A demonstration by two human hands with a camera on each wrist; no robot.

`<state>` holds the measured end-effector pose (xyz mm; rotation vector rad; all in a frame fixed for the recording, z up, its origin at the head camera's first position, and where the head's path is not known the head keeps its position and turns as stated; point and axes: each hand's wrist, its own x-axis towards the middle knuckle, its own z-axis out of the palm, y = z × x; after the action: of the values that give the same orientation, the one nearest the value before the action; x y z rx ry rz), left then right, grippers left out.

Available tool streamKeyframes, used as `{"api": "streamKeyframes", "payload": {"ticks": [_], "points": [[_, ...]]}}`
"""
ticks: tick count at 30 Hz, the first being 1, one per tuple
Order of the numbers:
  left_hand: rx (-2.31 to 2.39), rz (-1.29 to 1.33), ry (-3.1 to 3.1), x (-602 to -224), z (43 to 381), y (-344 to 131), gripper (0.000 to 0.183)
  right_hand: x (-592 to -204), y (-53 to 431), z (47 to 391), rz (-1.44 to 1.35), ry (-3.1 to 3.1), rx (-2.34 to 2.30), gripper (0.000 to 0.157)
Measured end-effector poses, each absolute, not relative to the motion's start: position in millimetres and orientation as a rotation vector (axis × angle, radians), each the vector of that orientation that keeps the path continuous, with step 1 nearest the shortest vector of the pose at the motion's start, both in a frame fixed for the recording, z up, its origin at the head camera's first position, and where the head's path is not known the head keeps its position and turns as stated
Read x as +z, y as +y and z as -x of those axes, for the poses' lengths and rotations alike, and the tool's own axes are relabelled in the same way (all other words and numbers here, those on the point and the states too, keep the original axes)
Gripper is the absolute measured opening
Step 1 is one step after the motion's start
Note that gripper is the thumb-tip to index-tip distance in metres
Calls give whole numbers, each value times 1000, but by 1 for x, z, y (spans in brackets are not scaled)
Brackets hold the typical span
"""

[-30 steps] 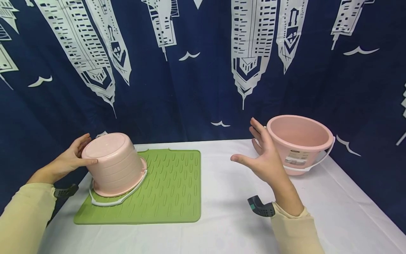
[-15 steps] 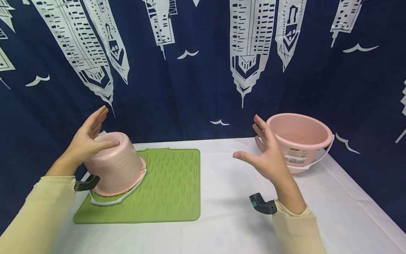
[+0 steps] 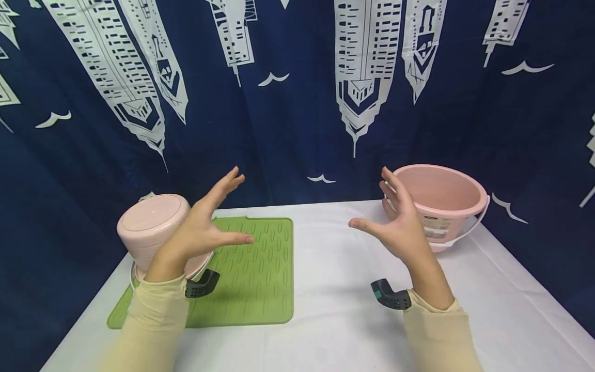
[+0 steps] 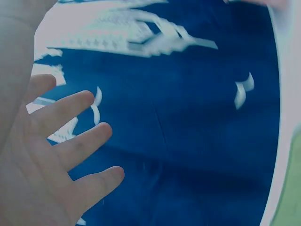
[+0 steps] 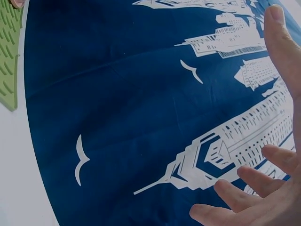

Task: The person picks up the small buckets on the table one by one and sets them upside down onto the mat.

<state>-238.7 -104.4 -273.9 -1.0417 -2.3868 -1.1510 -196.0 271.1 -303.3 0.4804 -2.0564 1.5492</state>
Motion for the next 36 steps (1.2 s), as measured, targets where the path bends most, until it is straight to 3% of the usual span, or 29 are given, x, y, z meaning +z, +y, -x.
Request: {"api": "streamKeyframes", "payload": {"ticks": [9,25,36], "points": [[-1362,1117,-2238,-277,211,-62,129,-306,272,197,-499,-2008,1640,113],[-1398,1178,-2215,-286,214,-67,126,-309,269,199,-463,-2142,1473,115],[-1376,1242,-2287,-288,212,-66,101,-316,289,211,-345,-2249,1313,117]]}}
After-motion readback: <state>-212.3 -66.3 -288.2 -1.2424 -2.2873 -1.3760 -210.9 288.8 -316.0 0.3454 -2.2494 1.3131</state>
